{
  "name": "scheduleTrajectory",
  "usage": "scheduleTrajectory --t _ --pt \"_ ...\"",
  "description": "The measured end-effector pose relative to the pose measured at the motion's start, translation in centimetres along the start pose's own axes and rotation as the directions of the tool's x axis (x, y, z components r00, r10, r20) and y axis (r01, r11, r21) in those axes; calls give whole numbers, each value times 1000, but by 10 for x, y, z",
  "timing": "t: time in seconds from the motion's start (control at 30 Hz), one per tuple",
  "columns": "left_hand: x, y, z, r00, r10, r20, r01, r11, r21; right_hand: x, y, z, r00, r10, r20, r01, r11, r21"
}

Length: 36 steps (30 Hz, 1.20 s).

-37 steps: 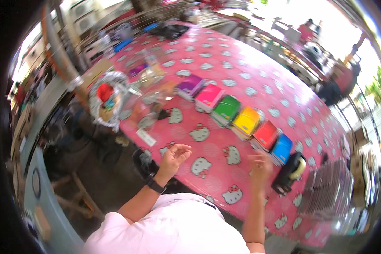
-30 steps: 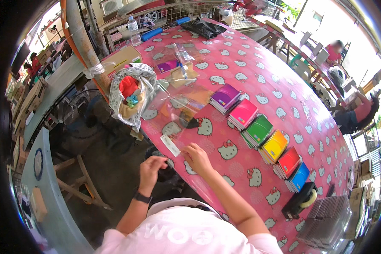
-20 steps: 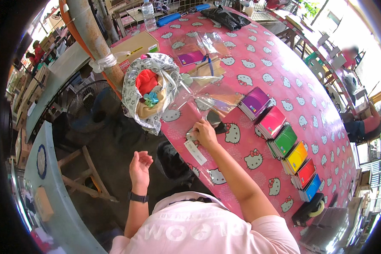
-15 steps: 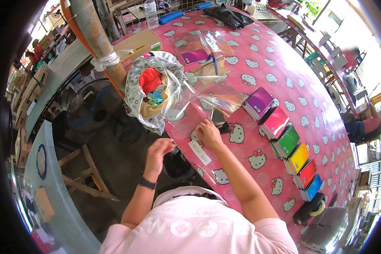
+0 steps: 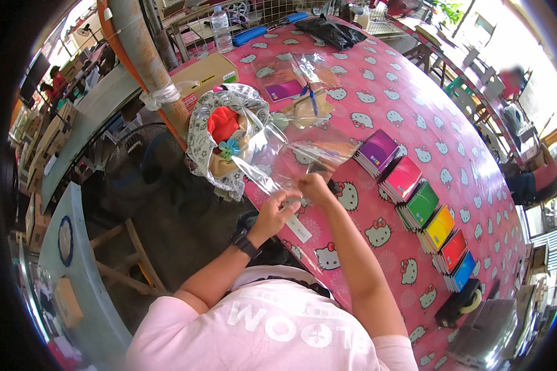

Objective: The person repeatedly places small spiral-bound notebooks into clear plastic bags and seals them with tape. They handle notebooks of different colors one at a time, arranging them on a pink Hello Kitty tablecloth in an outdoor workshop area.

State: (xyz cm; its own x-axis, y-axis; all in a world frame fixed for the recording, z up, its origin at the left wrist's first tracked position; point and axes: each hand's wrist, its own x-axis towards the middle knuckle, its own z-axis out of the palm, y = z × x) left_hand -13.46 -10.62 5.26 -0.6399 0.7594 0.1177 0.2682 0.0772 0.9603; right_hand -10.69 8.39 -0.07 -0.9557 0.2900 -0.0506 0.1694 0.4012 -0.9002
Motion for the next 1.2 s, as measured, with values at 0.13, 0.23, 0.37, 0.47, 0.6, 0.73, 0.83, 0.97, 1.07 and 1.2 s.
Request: scheduleTrajectory --t 0.13,0.23,0.37,0.47,0.6,0.73,0.83,0.97,1.07,1.2 --pt "31 -44 6 977 210 -42 -145 790 596 -8 -20 -34 953 218 -208 22 638 770" --pt "34 -51 -5 998 38 58 -68 699 712 -64 -36 -104 887 102 -451 371 425 826" --pt "29 -34 13 987 161 8 -122 712 691 -189 -48 -167 907 9 -421 217 847 486" --pt "19 6 50 907 421 -18 -346 768 538 -248 -73 -159 963 -2 -268 18 998 56" --pt "20 59 88 761 599 -250 -518 792 323 -326 -49 -155 959 119 -257 -232 852 -470" --pt "8 80 126 680 728 85 -710 626 322 -401 -10 -178 836 467 -290 -529 544 -651" --pt "-27 77 187 676 580 455 -735 581 350 -424 9 -185 836 375 -401 -543 453 -707" --pt "-61 53 228 725 155 671 -618 577 534 -425 27 -158 775 -39 -631 -531 502 -683" --pt "-55 37 230 863 82 499 -459 543 704 -406 24 -101 781 -41 -623 -506 543 -671" --pt "-32 25 212 888 268 374 -459 461 760 -399 28 -71 724 -87 -684 -466 670 -578"
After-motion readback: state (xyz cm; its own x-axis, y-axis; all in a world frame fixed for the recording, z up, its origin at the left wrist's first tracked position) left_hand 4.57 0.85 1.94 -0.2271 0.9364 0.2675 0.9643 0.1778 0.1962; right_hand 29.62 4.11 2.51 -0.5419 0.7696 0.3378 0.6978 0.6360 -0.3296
